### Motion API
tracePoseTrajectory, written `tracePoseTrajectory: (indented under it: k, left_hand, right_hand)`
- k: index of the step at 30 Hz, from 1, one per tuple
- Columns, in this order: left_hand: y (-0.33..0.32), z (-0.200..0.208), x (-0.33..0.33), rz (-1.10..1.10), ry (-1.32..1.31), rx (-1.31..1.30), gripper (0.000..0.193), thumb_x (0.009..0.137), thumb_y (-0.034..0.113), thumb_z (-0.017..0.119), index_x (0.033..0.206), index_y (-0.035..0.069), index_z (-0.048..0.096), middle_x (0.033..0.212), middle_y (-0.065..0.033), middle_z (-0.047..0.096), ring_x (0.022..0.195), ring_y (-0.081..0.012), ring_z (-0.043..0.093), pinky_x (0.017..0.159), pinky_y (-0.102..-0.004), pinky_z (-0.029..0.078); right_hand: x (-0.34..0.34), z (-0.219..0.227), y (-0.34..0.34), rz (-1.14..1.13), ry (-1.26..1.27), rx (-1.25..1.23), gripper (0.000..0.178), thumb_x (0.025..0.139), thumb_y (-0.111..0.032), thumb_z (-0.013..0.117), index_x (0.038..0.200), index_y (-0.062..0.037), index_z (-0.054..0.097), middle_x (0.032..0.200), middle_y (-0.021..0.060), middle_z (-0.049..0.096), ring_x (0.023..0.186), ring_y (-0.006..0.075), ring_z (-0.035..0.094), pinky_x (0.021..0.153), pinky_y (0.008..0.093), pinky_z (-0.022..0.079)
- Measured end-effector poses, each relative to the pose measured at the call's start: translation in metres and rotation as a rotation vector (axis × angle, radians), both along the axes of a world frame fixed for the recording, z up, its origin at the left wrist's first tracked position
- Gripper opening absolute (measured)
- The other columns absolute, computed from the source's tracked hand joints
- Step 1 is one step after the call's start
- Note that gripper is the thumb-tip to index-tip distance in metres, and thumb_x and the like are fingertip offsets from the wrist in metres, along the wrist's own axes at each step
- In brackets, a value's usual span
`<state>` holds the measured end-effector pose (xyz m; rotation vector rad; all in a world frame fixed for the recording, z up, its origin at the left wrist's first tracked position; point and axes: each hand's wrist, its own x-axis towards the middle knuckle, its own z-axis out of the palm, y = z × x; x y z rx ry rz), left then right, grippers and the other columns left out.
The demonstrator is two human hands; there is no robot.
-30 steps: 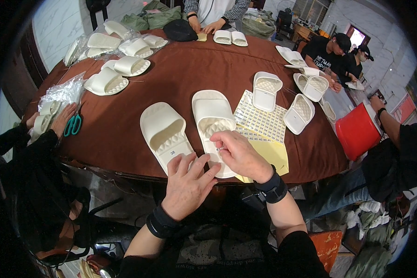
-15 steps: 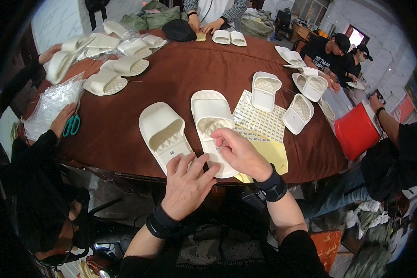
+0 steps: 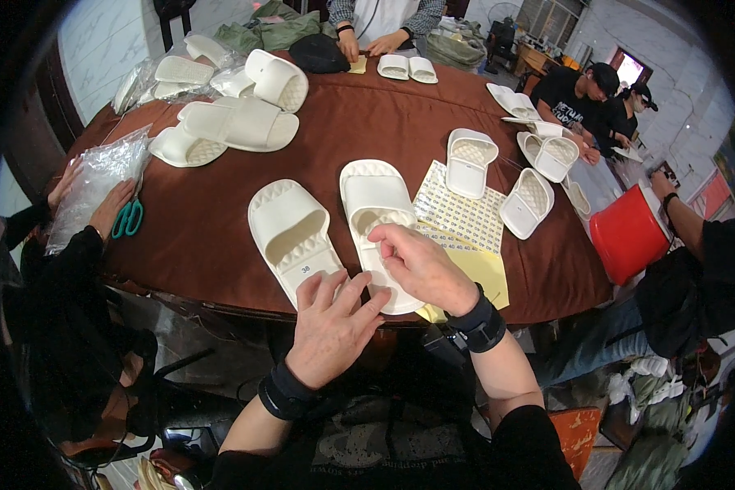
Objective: Applying sizing labels to the insoles or straps of plastic slippers during assembly.
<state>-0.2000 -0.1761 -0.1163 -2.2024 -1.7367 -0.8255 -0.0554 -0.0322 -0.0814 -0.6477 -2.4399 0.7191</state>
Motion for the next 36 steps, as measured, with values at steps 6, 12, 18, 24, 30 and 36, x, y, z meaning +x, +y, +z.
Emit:
tracePoseTrajectory:
  k: [6,12,18,24,30,36]
  left_hand:
    - [0.0,0.002,0.001,0.003,0.015,-0.011,0.042,0.082,0.025,0.075,0.122,0.021,0.062,0.126,-0.0047,0.054,0.118,-0.0288,0.05,0.103,-0.0506,0.035]
    - [0.0,0.001,0.001,0.008,0.017,-0.021,0.042,0.083,0.025,0.075,0.123,0.022,0.062,0.126,-0.005,0.054,0.118,-0.0286,0.05,0.103,-0.0504,0.035]
    - [0.0,0.002,0.001,0.006,0.013,-0.015,0.041,0.083,0.025,0.074,0.122,0.022,0.061,0.125,-0.0049,0.054,0.118,-0.0288,0.05,0.102,-0.0504,0.035]
    - [0.0,0.001,0.0,0.004,0.006,-0.015,0.041,0.083,0.024,0.075,0.122,0.022,0.062,0.125,-0.0051,0.054,0.118,-0.0289,0.05,0.102,-0.0509,0.036]
    - [0.0,0.0,0.001,0.0,-0.013,-0.026,0.043,0.081,0.024,0.075,0.123,0.022,0.064,0.13,-0.0046,0.055,0.119,-0.0309,0.05,0.104,-0.0533,0.035]
    - [0.0,0.001,0.001,-0.007,-0.024,-0.022,0.043,0.081,0.024,0.075,0.122,0.022,0.063,0.13,-0.0045,0.055,0.119,-0.0307,0.05,0.103,-0.0531,0.035]
  right_hand:
    - [-0.001,-0.013,0.007,0.041,0.03,0.098,0.025,0.093,-0.002,0.053,0.117,-0.0021,0.056,0.106,0.0195,0.066,0.096,0.0389,0.063,0.081,0.0438,0.051]
    - [-0.002,-0.016,0.006,0.034,0.05,0.144,0.022,0.093,-0.003,0.051,0.115,-0.0016,0.055,0.104,0.022,0.065,0.097,0.041,0.062,0.085,0.0485,0.049]
    - [0.005,-0.012,0.006,0.016,0.084,-0.12,0.024,0.095,-0.001,0.052,0.118,-0.0013,0.054,0.1,0.0185,0.065,0.094,0.0322,0.065,0.081,0.0373,0.051]
    - [0.002,-0.003,0.006,0.026,-0.003,-0.124,0.02,0.094,-0.003,0.051,0.114,-0.0016,0.054,0.102,0.022,0.064,0.095,0.0411,0.063,0.08,0.0453,0.05]
    - [0.0,-0.017,0.008,0.04,0.044,0.111,0.019,0.094,-0.003,0.051,0.113,-0.0021,0.054,0.102,0.0219,0.065,0.097,0.0416,0.062,0.08,0.0471,0.05]
    - [0.012,-0.006,0.007,-0.003,0.08,-0.179,0.026,0.092,-0.001,0.054,0.118,-0.0014,0.054,0.094,0.0126,0.063,0.084,0.0221,0.062,0.077,0.0315,0.05]
